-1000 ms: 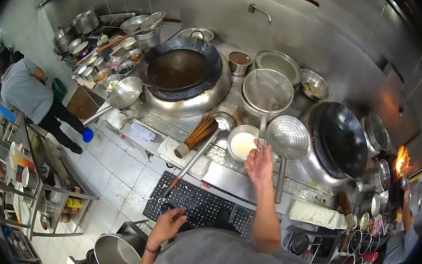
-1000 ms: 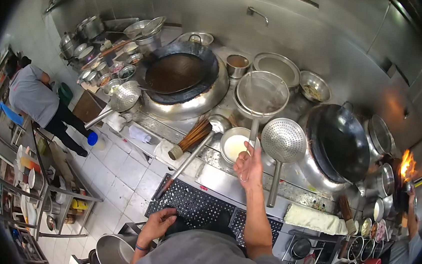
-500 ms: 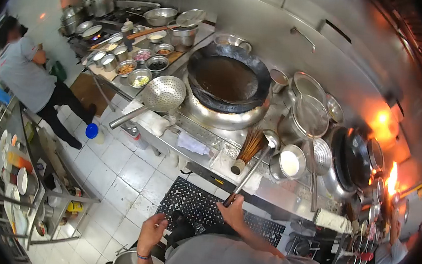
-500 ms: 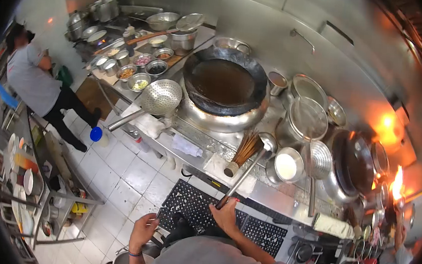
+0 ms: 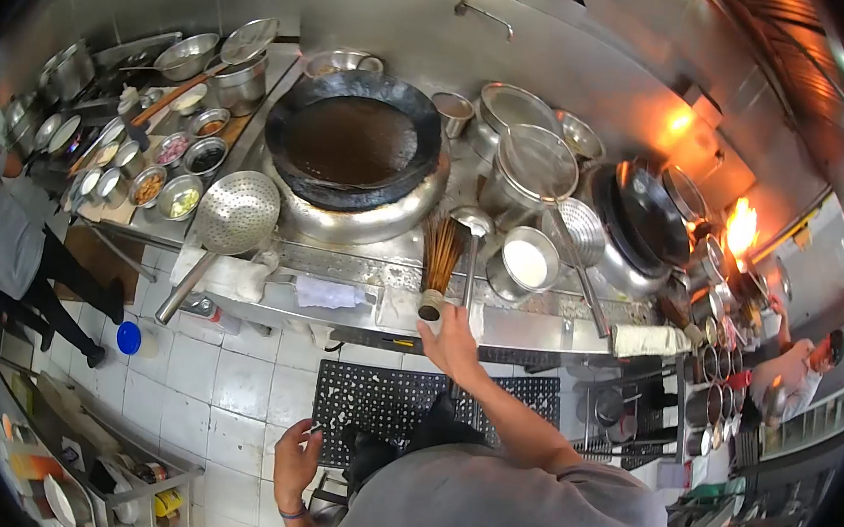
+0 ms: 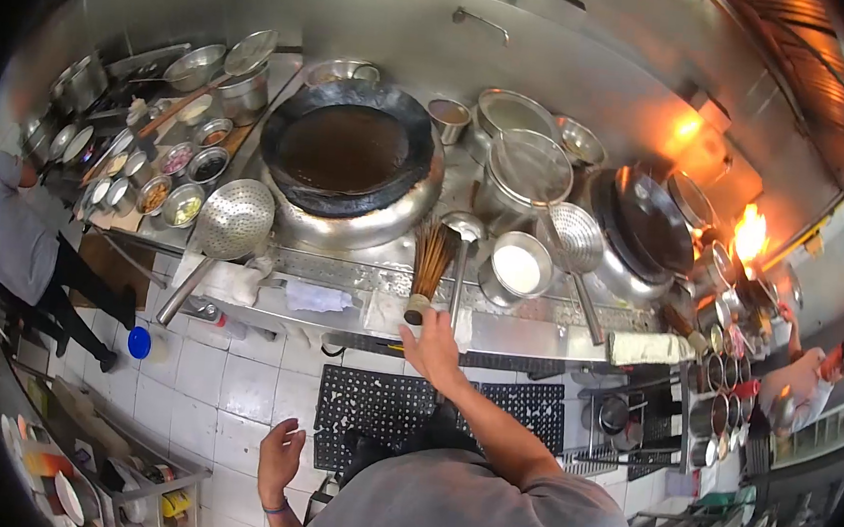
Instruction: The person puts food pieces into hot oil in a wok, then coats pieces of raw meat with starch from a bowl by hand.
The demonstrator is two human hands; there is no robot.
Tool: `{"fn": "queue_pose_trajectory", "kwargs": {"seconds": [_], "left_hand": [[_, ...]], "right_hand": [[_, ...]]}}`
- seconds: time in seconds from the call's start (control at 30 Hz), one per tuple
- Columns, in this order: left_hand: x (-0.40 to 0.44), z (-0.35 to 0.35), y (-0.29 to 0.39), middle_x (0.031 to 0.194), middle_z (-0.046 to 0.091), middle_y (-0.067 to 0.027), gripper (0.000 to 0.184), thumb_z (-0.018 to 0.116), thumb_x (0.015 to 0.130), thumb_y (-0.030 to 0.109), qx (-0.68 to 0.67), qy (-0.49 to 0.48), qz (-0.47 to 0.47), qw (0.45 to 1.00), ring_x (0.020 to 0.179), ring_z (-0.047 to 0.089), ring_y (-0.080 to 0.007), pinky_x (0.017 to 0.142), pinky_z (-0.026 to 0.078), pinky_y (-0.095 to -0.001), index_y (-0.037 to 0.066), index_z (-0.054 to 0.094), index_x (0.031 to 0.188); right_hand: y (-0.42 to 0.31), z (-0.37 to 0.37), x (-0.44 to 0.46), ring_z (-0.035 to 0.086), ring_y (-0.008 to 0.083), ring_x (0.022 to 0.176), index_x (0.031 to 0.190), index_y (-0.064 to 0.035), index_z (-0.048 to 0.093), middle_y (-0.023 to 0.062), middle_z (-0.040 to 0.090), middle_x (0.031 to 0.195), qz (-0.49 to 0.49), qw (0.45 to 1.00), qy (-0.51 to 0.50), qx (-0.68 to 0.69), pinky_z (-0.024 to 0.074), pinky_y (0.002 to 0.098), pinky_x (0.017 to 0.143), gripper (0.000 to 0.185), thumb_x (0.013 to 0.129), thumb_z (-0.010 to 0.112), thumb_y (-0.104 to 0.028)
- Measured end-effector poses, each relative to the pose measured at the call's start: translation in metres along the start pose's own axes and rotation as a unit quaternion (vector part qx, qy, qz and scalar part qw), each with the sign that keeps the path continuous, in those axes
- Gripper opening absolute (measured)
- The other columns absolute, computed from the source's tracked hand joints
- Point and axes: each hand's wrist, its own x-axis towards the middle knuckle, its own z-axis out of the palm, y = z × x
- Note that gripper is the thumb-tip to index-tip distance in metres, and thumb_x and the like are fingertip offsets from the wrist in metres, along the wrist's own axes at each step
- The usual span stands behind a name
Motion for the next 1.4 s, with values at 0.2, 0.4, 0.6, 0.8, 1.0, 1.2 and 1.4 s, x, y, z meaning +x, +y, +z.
{"fn": "queue_pose_trajectory", "kwargs": {"seconds": [0.2,0.4,0.6,0.8,1.0,1.2,1.4], "left_hand": [[0.029,0.027,0.022,0.113,0.068,-0.0225,0.038,0.067,0.090,0.017,0.036,-0.081,0.029,0.996,0.094,0.068,-0.0324,0.080,0.054,-0.0391,-0.005,0.063,0.120],[0.043,0.057,0.032,0.116,0.068,-0.0207,0.038,0.067,0.091,0.014,0.121,-0.153,0.083,0.977,0.097,0.069,-0.0266,0.079,0.056,-0.0345,-0.006,0.061,0.124],[0.026,0.105,0.089,0.108,0.069,-0.0214,0.037,0.071,0.087,0.016,0.131,-0.172,0.114,0.970,0.091,0.067,-0.0322,0.078,0.054,-0.0393,-0.003,0.065,0.118],[0.002,0.158,0.134,0.108,0.068,-0.0255,0.040,0.069,0.089,0.022,0.160,-0.222,0.113,0.955,0.101,0.066,-0.0401,0.085,0.052,-0.0436,-0.004,0.064,0.118],[-0.004,0.169,0.158,0.111,0.068,-0.0258,0.040,0.068,0.090,0.024,0.160,-0.199,0.094,0.962,0.103,0.065,-0.0411,0.089,0.051,-0.0433,-0.004,0.064,0.118],[-0.006,0.180,0.184,0.113,0.067,-0.0252,0.041,0.068,0.091,0.025,0.143,-0.174,0.075,0.971,0.104,0.065,-0.0392,0.090,0.052,-0.0420,-0.004,0.063,0.121],[-0.007,0.199,0.183,0.112,0.069,-0.0221,0.040,0.069,0.091,0.020,0.049,-0.194,0.016,0.980,0.100,0.068,-0.0301,0.086,0.053,-0.0371,-0.001,0.063,0.124]], "right_hand": [[0.006,0.018,0.026,0.055,0.0511,0.109,0.150,-0.0100,0.032,0.0315,0.047,0.122,0.065,0.993,-0.097,0.007,0.0503,0.0558,0.087,0.084,0.086,0.071,-0.046],[0.006,0.007,0.033,0.060,0.0468,0.103,0.149,-0.0146,0.036,0.0269,0.046,0.121,0.101,0.987,-0.127,-0.003,0.0524,0.0523,0.083,0.080,0.084,0.074,-0.042],[0.026,0.020,0.031,0.061,0.0462,0.097,0.142,-0.0134,0.041,0.0273,0.048,0.117,0.069,0.993,-0.087,0.033,0.0535,0.0530,0.078,0.065,0.087,0.069,-0.032],[0.058,0.058,0.036,0.061,0.0509,0.085,0.132,-0.0098,0.047,0.0345,0.050,0.109,0.034,0.991,-0.014,0.131,0.0524,0.0565,0.070,0.051,0.084,0.064,-0.018],[0.070,0.040,0.042,0.052,0.0526,0.109,0.149,-0.0043,0.032,0.0373,0.047,0.118,0.112,0.953,-0.030,0.280,0.0436,0.0540,0.097,0.077,0.080,0.065,-0.013],[0.085,-0.022,0.053,0.058,0.0213,0.067,0.148,0.0002,0.033,0.0118,0.059,0.089,0.233,0.810,-0.174,0.510,0.0511,0.0341,0.052,0.076,0.081,0.066,-0.014],[0.103,-0.040,0.045,0.052,0.0130,0.054,0.131,-0.0010,0.048,0.0052,0.055,0.078,0.297,0.684,-0.193,0.637,0.0456,0.0295,0.043,0.054,0.082,0.064,-0.016]]}}
